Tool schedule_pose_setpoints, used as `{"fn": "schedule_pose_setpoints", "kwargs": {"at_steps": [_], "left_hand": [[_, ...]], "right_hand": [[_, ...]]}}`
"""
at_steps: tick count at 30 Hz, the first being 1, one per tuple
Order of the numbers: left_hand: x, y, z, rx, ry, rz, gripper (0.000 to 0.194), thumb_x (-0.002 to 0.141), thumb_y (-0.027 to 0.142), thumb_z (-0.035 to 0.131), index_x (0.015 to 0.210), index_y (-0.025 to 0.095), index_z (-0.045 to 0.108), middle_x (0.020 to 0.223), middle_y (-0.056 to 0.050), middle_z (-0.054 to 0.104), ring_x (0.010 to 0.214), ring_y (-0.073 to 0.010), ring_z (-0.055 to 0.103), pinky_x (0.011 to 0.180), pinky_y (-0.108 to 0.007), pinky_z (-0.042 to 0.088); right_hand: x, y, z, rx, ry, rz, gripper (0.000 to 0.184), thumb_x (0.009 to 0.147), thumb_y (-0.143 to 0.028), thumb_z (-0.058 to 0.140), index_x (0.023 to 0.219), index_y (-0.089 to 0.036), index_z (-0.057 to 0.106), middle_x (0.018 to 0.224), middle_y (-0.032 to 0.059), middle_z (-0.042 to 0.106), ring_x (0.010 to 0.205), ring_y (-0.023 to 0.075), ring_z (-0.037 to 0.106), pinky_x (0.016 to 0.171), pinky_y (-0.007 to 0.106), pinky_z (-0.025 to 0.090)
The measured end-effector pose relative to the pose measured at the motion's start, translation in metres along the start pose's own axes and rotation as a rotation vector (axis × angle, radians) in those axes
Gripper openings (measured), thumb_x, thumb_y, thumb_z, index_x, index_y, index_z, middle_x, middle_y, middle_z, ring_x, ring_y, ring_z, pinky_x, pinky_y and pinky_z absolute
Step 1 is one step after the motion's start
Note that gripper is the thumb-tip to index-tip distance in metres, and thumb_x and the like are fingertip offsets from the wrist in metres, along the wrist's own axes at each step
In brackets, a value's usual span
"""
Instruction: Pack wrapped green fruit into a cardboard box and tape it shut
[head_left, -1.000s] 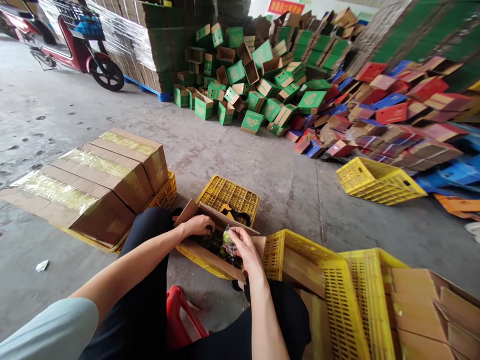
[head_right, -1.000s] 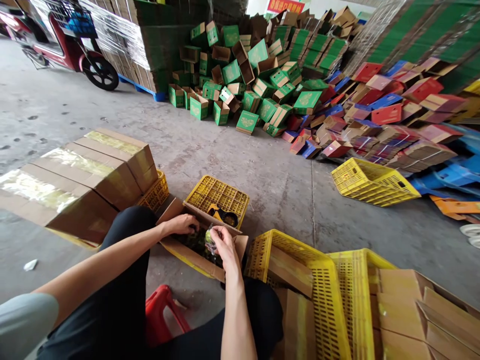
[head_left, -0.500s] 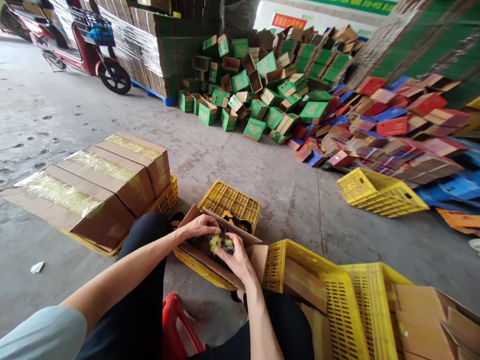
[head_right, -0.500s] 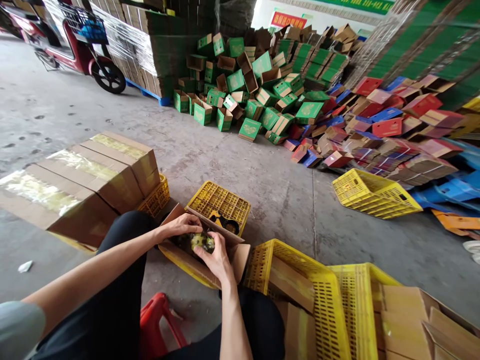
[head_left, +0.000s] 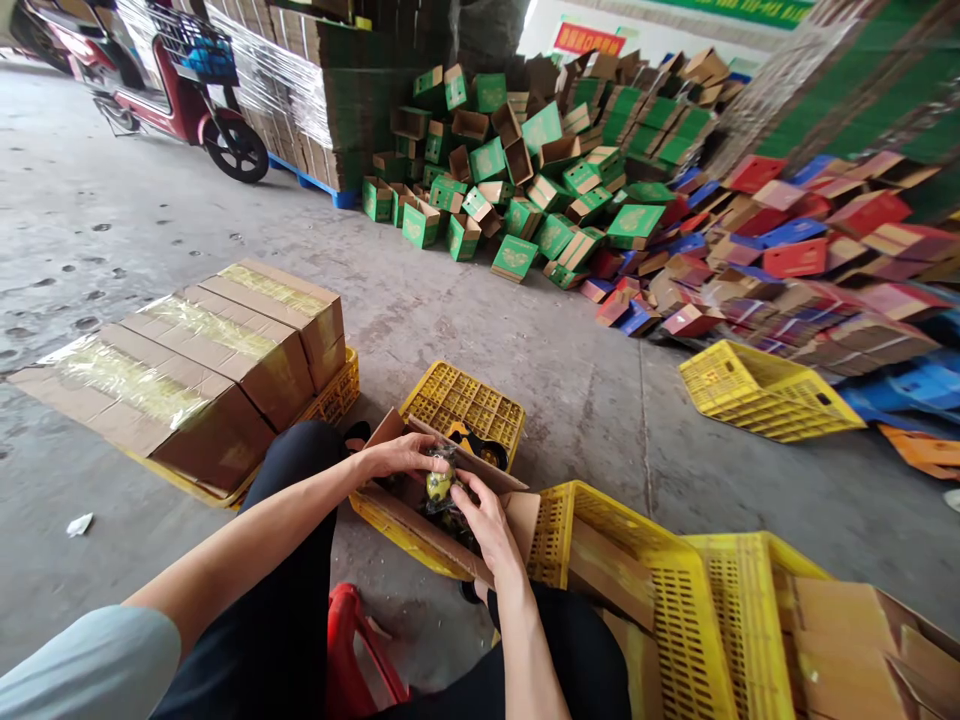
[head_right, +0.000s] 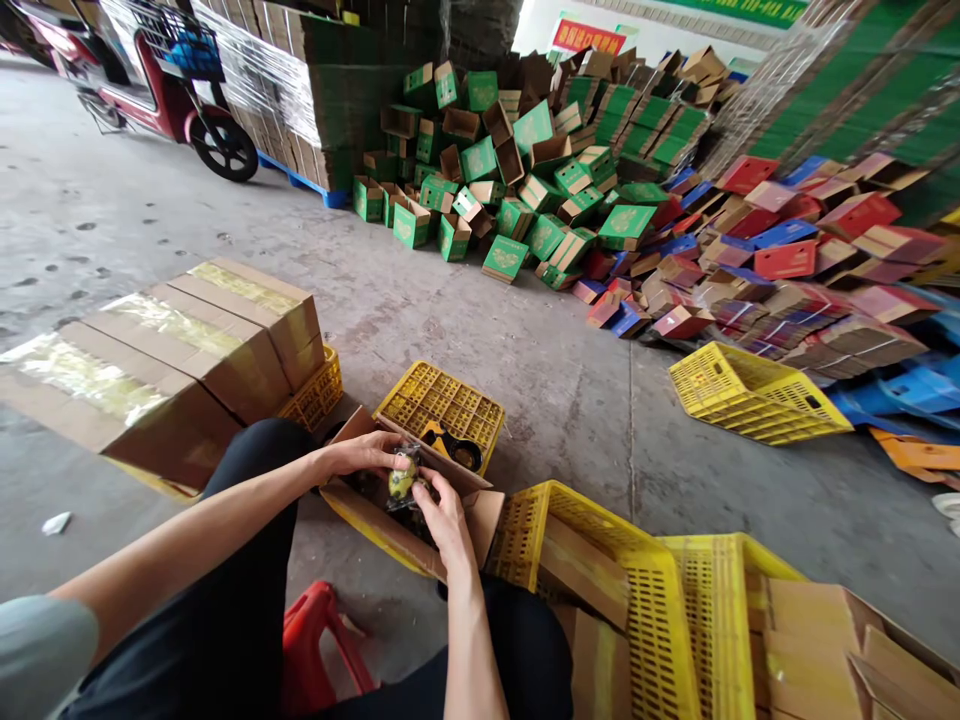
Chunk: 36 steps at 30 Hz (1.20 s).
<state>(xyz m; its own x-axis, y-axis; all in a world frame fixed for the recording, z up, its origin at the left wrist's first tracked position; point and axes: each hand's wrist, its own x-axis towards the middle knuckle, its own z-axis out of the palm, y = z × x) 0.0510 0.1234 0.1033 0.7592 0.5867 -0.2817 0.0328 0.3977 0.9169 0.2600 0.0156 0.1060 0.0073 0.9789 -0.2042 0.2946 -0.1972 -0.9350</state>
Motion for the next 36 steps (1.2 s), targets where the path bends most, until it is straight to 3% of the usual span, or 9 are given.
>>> {"fn": "schedule_pose_setpoints", "kwargs": {"at_steps": [5,8,11,14,20,24,27,31,36], "left_hand": [[0.001,-0.001,-0.002,0.092,0.105,-0.036,0.065,0.073,0.054,0.084,0.124,0.016,0.068,0.114,-0.011,0.07,0.097,-0.0249,0.068,0.066,-0.028,0.056],[0.002,-0.005,-0.004,0.225,0.175,-0.017,0.063,0.076,0.058,0.08,0.122,0.017,0.069,0.11,-0.009,0.071,0.091,-0.0241,0.068,0.059,-0.025,0.054],[0.004,-0.013,-0.004,0.384,0.25,0.055,0.057,0.077,0.063,0.076,0.107,0.015,0.073,0.092,-0.006,0.072,0.082,-0.0219,0.067,0.059,-0.024,0.051],[0.009,-0.019,-0.003,0.486,0.342,0.071,0.057,0.079,0.072,0.069,0.087,0.015,0.071,0.078,-0.004,0.067,0.075,-0.0207,0.065,0.06,-0.025,0.049],[0.018,-0.017,-0.005,0.146,0.25,-0.157,0.079,0.089,0.085,0.038,0.098,0.012,0.068,0.078,-0.009,0.07,0.067,-0.0214,0.068,0.064,-0.033,0.056],[0.019,-0.02,-0.018,0.257,0.378,-0.124,0.064,0.09,0.074,0.052,0.104,0.014,0.07,0.095,-0.012,0.074,0.089,-0.0266,0.07,0.071,-0.032,0.056],[0.019,-0.028,-0.029,0.438,0.341,-0.036,0.05,0.085,0.063,0.067,0.105,0.018,0.073,0.104,-0.009,0.075,0.105,-0.0295,0.067,0.082,-0.032,0.054],[0.025,-0.044,-0.035,0.753,0.311,-0.056,0.027,0.074,0.035,0.08,0.094,0.018,0.074,0.094,-0.009,0.075,0.107,-0.032,0.067,0.096,-0.036,0.049],[0.033,-0.067,-0.024,0.799,0.339,-0.063,0.009,0.072,0.018,0.076,0.076,0.019,0.068,0.074,-0.011,0.067,0.111,-0.0389,0.062,0.106,-0.048,0.041]], "right_hand": [[0.001,-0.009,-0.005,-0.134,0.095,0.032,0.05,0.087,-0.066,0.062,0.113,-0.024,0.071,0.115,0.0082,0.073,0.11,0.0296,0.067,0.1,0.045,0.052],[0.0,-0.01,-0.002,-0.233,0.123,-0.087,0.048,0.087,-0.066,0.062,0.109,-0.024,0.069,0.119,0.0095,0.069,0.116,0.0295,0.064,0.104,0.046,0.05],[-0.002,-0.007,0.012,-0.325,0.103,-0.188,0.051,0.083,-0.066,0.067,0.113,-0.025,0.066,0.131,0.011,0.062,0.128,0.0299,0.059,0.11,0.045,0.047],[-0.003,-0.003,0.028,-0.422,0.086,-0.153,0.061,0.079,-0.065,0.07,0.124,-0.025,0.061,0.141,0.0133,0.055,0.13,0.0316,0.058,0.106,0.045,0.05],[0.004,0.002,0.025,-0.348,0.135,-0.015,0.043,0.085,-0.053,0.06,0.117,-0.024,0.065,0.12,0.0107,0.065,0.115,0.0294,0.065,0.102,0.045,0.051],[0.005,-0.002,0.009,-0.188,0.163,0.049,0.043,0.083,-0.057,0.064,0.111,-0.025,0.067,0.119,0.0103,0.067,0.115,0.0315,0.062,0.106,0.05,0.045],[0.003,-0.007,-0.001,-0.105,0.15,0.07,0.043,0.083,-0.06,0.065,0.11,-0.026,0.069,0.119,0.0093,0.069,0.117,0.0334,0.06,0.109,0.053,0.041],[0.0,-0.016,-0.006,0.015,0.121,0.096,0.048,0.081,-0.064,0.067,0.109,-0.026,0.071,0.113,0.0084,0.074,0.114,0.034,0.062,0.103,0.05,0.045],[-0.003,-0.024,-0.004,0.13,0.05,0.149,0.052,0.081,-0.065,0.065,0.115,-0.026,0.07,0.112,0.005,0.075,0.11,0.0304,0.064,0.094,0.041,0.05]]}}
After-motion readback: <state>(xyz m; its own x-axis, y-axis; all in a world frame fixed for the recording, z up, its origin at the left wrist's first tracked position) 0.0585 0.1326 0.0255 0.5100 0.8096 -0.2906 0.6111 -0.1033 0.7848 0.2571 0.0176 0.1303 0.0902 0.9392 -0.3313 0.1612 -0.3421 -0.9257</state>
